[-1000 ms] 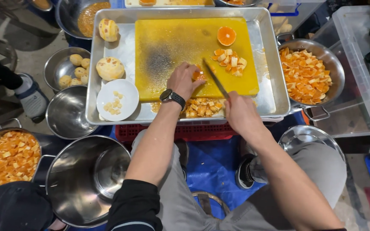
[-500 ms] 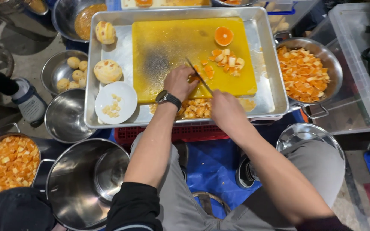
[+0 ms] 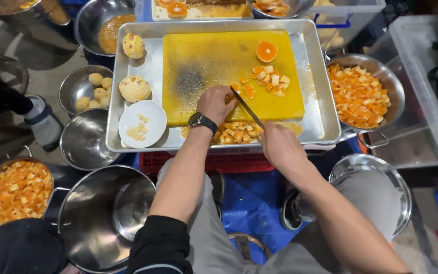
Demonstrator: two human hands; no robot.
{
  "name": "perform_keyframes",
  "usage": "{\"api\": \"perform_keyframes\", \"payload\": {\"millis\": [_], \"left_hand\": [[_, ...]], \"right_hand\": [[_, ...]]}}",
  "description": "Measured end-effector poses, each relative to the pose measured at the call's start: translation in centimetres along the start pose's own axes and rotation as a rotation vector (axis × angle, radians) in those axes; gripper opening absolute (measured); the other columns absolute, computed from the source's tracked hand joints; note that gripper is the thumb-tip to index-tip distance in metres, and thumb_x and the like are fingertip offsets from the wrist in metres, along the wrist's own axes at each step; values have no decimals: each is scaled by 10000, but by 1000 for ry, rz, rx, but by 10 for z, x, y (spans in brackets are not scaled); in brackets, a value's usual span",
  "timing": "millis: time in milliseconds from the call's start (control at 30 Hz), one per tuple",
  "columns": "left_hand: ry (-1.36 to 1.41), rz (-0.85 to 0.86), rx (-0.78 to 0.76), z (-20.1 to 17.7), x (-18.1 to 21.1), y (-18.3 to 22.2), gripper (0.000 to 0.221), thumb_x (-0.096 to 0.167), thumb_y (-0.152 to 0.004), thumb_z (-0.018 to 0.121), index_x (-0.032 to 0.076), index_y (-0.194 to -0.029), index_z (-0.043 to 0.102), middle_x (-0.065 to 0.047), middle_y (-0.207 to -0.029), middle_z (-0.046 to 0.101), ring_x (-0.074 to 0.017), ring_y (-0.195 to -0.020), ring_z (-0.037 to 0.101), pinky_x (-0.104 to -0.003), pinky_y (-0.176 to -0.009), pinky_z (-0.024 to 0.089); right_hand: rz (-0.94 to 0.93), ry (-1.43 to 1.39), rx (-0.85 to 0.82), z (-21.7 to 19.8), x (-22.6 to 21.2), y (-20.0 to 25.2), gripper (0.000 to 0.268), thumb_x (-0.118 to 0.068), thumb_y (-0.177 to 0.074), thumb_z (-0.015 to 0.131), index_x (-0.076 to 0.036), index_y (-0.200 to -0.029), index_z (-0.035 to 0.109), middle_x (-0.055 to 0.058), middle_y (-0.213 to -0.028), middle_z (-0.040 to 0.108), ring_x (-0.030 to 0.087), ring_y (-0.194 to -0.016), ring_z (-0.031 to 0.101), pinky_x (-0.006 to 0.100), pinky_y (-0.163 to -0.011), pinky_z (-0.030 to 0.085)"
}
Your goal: Slicing and dicing oranges on a cutting board using a knife in a food preparation setting.
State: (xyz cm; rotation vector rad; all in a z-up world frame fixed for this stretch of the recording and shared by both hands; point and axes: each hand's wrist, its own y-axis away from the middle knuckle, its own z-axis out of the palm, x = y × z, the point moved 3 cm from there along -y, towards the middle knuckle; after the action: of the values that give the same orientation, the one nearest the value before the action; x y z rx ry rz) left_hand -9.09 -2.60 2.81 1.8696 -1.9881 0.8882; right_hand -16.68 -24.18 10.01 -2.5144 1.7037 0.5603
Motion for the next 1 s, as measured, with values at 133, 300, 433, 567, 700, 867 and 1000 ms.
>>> {"api": "perform_keyframes", "payload": {"millis": [133,300,433,567,700,867,1000], "left_hand": [[-34,-102,-98,-8,23,6,407,285,-811,845,84,-1130,692,-142,-1081,706,-333,-1027,715,-460,-821,626],[-81,-338,-142,2,25,-10,688,386,-783,857,33,-1299,569,-156,-1230,548,-370,-1129,657,-499,-875,619],[-37,-414,-166,22,25,-37,534,97,-730,777,-20,-1231,636,-198,-1154,546,-448,-1034,693,-514,-829,628],[-121,-306,-209,44,31,-75,454,102,-697,826,71,-1138,719,-176,-1155,600,-422,-1075,708,-505,-936,587],[21,-284,-155,39,73,-113,406,69,-731,786,164,-1122,735,-175,-1237,611,-394,-1143,692,-493,-979,561],[-122,-208,33,41,105,-169,381,136,-788,736,155,-1169,735,-108,-1216,649,-347,-1066,674,-477,-932,546],[-214,-253,-232,80,74,-202,579,223,-856,771,120,-1385,560,-185,-1370,533,-427,-1313,558,-548,-1080,516]], "right_hand": [[36,29,-13,-12,12,-9,256,-154,-1024,466,13,-1131,629,253,-940,682,530,-922,719,621,-764,599],[125,-46,82,-44,60,-5,297,-191,-1040,501,34,-1173,643,310,-949,695,562,-946,698,655,-793,573],[152,-158,191,-58,84,-4,297,-272,-1028,572,-27,-1161,677,253,-923,726,534,-976,695,608,-807,575],[211,-187,181,-57,110,-9,316,-312,-1022,560,-59,-1162,689,253,-930,735,515,-996,702,614,-837,572],[219,-246,210,-71,117,-5,286,-266,-1023,544,-50,-1139,691,297,-926,723,538,-999,686,624,-839,564],[224,-314,286,-75,123,-1,161,-125,-946,615,31,-953,657,240,-792,715,429,-658,685,510,-631,552],[267,-318,129,-68,136,-2,313,-265,-986,522,-72,-1134,719,320,-938,732,533,-1046,676,626,-881,551]]}}
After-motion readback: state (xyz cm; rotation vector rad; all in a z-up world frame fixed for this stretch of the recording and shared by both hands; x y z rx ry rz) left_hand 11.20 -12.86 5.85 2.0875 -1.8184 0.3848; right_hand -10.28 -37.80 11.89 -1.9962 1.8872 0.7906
